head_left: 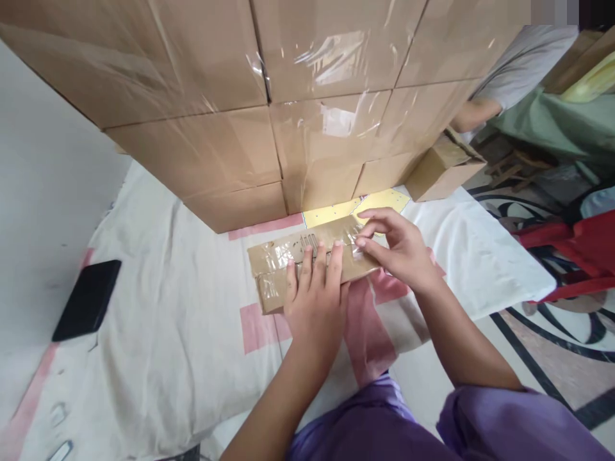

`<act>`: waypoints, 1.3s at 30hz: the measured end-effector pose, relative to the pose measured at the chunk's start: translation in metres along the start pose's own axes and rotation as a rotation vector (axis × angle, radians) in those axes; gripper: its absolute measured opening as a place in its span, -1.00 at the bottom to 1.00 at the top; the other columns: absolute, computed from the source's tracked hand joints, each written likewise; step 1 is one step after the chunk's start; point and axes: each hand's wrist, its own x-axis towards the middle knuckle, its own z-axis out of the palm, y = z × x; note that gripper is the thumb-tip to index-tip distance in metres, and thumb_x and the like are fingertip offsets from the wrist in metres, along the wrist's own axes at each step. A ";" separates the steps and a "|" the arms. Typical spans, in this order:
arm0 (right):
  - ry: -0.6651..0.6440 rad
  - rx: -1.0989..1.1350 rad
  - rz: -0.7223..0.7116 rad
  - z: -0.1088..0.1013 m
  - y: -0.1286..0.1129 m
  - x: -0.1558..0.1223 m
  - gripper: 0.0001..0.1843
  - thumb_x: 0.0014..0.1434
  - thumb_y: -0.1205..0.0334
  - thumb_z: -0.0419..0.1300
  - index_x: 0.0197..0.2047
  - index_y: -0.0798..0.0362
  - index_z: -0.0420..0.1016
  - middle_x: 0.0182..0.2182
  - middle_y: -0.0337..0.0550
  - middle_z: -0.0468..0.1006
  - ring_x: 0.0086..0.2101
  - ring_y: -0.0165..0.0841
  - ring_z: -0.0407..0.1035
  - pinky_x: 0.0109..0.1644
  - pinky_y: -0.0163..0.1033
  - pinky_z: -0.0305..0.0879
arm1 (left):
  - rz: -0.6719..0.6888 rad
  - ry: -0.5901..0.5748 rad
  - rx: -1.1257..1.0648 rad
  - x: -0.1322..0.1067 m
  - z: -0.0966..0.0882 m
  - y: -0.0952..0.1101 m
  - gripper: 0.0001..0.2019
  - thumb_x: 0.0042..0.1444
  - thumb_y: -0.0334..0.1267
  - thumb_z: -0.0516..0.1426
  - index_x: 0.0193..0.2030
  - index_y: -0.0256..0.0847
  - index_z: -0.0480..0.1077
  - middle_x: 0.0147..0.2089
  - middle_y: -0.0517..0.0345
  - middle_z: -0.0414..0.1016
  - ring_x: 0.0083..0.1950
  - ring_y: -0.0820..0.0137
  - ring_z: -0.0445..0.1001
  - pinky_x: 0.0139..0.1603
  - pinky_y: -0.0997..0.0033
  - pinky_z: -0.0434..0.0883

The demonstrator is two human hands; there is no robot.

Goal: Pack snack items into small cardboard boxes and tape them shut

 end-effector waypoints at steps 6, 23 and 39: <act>-0.086 -0.173 -0.038 0.006 0.008 0.011 -0.64 0.32 0.08 0.32 0.14 -0.08 0.45 -0.33 -0.28 0.61 -0.25 -0.30 0.50 0.03 -0.09 0.41 | 0.008 0.012 -0.018 0.000 0.002 0.004 -0.51 0.35 -0.24 0.18 0.37 0.26 0.37 0.55 0.11 0.16 0.55 -0.09 0.16 0.51 -0.40 0.08; -0.194 -0.364 -0.140 0.002 0.002 0.013 -0.54 0.39 0.31 0.20 0.31 -0.18 0.39 -0.20 -0.20 0.60 -0.16 -0.23 0.48 0.01 -0.04 0.43 | 0.017 0.030 0.036 0.005 0.007 0.025 -0.63 0.38 -0.31 0.10 0.28 -0.05 0.45 0.52 -0.04 0.21 0.55 -0.06 0.16 0.53 -0.44 -0.02; -0.214 -0.243 0.010 0.001 0.017 0.024 -0.56 0.24 0.30 0.24 0.19 -0.03 0.45 0.08 -0.07 0.51 0.08 -0.18 0.44 0.21 -0.01 0.39 | 0.155 -0.133 0.088 0.012 -0.004 0.021 -0.57 0.42 -0.40 -0.05 0.33 -0.21 0.42 0.46 0.03 0.31 0.50 0.04 0.27 0.57 -0.41 -0.12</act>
